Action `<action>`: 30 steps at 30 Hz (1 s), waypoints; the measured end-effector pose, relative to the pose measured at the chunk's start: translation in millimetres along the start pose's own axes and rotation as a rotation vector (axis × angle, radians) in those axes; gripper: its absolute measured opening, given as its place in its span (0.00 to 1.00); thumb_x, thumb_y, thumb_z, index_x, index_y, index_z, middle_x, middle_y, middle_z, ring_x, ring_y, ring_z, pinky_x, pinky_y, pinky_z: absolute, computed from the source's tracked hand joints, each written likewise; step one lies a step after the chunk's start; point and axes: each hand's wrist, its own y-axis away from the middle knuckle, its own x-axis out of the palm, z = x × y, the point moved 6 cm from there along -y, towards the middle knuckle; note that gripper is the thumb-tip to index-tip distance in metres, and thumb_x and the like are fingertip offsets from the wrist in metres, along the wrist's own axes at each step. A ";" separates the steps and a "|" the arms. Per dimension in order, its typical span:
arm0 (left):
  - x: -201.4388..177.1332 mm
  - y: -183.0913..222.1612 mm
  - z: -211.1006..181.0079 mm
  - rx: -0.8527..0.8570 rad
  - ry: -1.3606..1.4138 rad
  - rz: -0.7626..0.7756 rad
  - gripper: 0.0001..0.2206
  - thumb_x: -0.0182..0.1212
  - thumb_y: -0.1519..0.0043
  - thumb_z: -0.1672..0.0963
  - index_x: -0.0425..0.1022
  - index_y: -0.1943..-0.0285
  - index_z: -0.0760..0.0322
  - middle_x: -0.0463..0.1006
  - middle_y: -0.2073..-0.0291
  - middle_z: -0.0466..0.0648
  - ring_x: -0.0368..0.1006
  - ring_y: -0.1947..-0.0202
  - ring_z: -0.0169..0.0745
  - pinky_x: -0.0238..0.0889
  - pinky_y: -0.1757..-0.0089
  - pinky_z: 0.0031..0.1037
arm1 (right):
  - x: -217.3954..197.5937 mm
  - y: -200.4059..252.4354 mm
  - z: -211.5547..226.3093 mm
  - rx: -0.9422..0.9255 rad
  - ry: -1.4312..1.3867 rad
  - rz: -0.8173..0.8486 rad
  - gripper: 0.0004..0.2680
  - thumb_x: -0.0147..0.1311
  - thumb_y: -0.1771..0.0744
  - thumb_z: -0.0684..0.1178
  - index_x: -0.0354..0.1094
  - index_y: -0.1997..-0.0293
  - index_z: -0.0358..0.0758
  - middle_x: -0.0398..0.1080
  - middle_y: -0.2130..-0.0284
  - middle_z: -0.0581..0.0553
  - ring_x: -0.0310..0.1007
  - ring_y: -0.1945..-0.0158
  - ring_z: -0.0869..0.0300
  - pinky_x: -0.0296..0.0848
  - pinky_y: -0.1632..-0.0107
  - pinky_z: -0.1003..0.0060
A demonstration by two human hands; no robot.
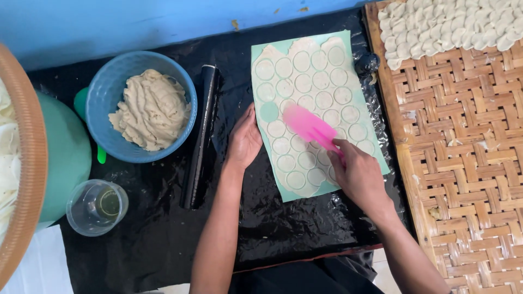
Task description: The recorder uses a pink spatula to transfer round pieces of dough from a template onto a large woven bamboo drying tray.
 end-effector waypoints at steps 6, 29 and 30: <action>8.8 1.1 -3.5 -0.024 -0.021 -0.003 0.25 0.41 0.24 0.53 0.51 0.19 0.68 0.65 0.29 0.51 0.62 0.29 0.41 0.56 0.33 0.36 | -2.1 1.3 -2.0 0.005 0.003 0.016 0.11 0.56 0.32 0.48 0.71 0.47 0.33 0.77 0.67 0.34 0.78 0.68 0.44 0.74 0.65 0.52; 9.6 2.0 -3.3 -0.012 -0.032 0.006 0.25 0.41 0.24 0.53 0.50 0.19 0.70 0.63 0.27 0.51 0.60 0.28 0.41 0.54 0.32 0.36 | -1.7 -4.8 -8.9 0.026 -0.009 0.083 0.10 0.56 0.32 0.49 0.72 0.49 0.36 0.75 0.73 0.34 0.77 0.71 0.42 0.72 0.68 0.50; 10.0 1.8 -3.6 -0.015 -0.030 0.004 0.26 0.41 0.24 0.53 0.49 0.19 0.69 0.62 0.26 0.50 0.60 0.28 0.40 0.54 0.32 0.35 | 1.0 -5.6 -11.2 0.041 -0.019 0.100 0.10 0.56 0.32 0.49 0.72 0.49 0.36 0.75 0.74 0.34 0.77 0.70 0.42 0.72 0.67 0.51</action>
